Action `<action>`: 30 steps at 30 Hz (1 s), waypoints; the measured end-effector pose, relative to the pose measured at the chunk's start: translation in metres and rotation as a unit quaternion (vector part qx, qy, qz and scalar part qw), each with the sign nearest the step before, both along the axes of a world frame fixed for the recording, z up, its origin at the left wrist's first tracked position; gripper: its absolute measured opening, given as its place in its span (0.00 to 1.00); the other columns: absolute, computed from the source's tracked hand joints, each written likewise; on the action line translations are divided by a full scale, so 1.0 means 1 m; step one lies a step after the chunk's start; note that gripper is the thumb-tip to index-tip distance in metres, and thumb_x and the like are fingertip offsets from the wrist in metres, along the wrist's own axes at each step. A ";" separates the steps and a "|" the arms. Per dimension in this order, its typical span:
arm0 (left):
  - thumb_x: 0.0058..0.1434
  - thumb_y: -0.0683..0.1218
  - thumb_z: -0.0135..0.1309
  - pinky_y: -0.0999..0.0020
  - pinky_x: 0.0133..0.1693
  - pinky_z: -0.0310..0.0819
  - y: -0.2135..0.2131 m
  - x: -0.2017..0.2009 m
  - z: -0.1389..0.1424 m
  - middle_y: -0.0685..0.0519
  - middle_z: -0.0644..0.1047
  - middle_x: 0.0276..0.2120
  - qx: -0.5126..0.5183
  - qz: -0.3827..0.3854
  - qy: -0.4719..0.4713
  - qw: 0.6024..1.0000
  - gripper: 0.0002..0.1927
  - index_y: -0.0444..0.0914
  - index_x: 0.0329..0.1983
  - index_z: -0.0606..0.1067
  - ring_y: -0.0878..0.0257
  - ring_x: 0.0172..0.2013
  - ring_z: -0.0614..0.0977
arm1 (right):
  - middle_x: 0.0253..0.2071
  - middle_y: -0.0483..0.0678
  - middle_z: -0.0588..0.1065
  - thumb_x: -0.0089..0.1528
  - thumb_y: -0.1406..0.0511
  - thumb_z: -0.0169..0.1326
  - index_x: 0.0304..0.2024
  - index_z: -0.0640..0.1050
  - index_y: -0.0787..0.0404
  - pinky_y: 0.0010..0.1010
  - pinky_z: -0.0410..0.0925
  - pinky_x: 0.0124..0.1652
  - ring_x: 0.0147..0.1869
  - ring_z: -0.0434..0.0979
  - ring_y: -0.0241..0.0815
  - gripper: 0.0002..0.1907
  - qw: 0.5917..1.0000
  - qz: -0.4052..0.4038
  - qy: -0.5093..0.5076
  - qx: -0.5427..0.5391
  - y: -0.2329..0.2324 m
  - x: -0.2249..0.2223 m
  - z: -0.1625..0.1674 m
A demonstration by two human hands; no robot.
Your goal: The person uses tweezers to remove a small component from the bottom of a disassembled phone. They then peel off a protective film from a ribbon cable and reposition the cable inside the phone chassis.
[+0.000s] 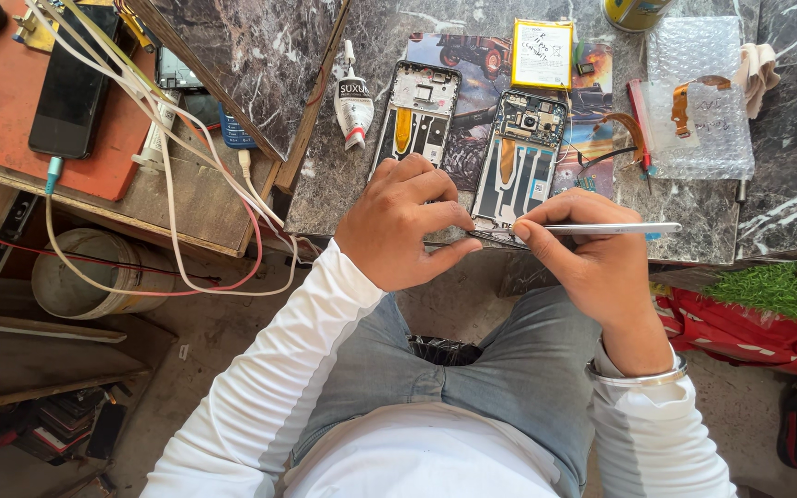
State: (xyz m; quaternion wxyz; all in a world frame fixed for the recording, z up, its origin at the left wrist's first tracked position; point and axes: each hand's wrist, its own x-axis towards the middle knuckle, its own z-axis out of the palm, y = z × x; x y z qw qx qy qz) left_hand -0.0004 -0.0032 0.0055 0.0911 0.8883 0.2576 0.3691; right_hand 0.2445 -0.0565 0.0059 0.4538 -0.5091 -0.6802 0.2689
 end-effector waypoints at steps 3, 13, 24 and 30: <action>0.55 0.51 0.71 0.59 0.48 0.67 0.000 0.000 0.000 0.57 0.77 0.37 0.001 0.001 0.002 1.000 0.10 0.44 0.34 0.82 0.59 0.46 0.76 | 0.30 0.45 0.78 0.61 0.72 0.64 0.34 0.82 0.66 0.24 0.63 0.32 0.32 0.71 0.31 0.03 1.000 -0.001 0.013 -0.013 0.000 -0.001 0.000; 0.55 0.51 0.70 0.59 0.47 0.65 0.000 0.000 0.001 0.57 0.77 0.38 0.009 0.005 0.010 1.000 0.11 0.44 0.37 0.82 0.58 0.46 0.76 | 0.29 0.45 0.77 0.61 0.72 0.64 0.33 0.81 0.67 0.25 0.62 0.31 0.30 0.71 0.32 0.04 1.000 -0.001 -0.003 -0.002 0.001 -0.002 0.001; 0.58 0.49 0.67 0.59 0.48 0.65 -0.002 0.000 0.004 0.59 0.76 0.38 0.040 -0.007 0.021 0.999 0.06 0.46 0.37 0.82 0.59 0.46 0.76 | 0.28 0.45 0.76 0.61 0.71 0.64 0.33 0.80 0.66 0.24 0.61 0.30 0.30 0.70 0.30 0.04 1.000 -0.004 -0.002 0.012 0.001 -0.002 -0.002; 0.59 0.49 0.66 0.59 0.48 0.65 -0.003 0.000 0.005 0.58 0.76 0.38 0.053 -0.001 0.035 0.998 0.06 0.45 0.37 0.81 0.58 0.46 0.76 | 0.28 0.44 0.76 0.62 0.71 0.63 0.34 0.80 0.66 0.23 0.61 0.31 0.30 0.70 0.29 0.04 1.000 -0.004 0.023 0.006 -0.001 -0.001 -0.002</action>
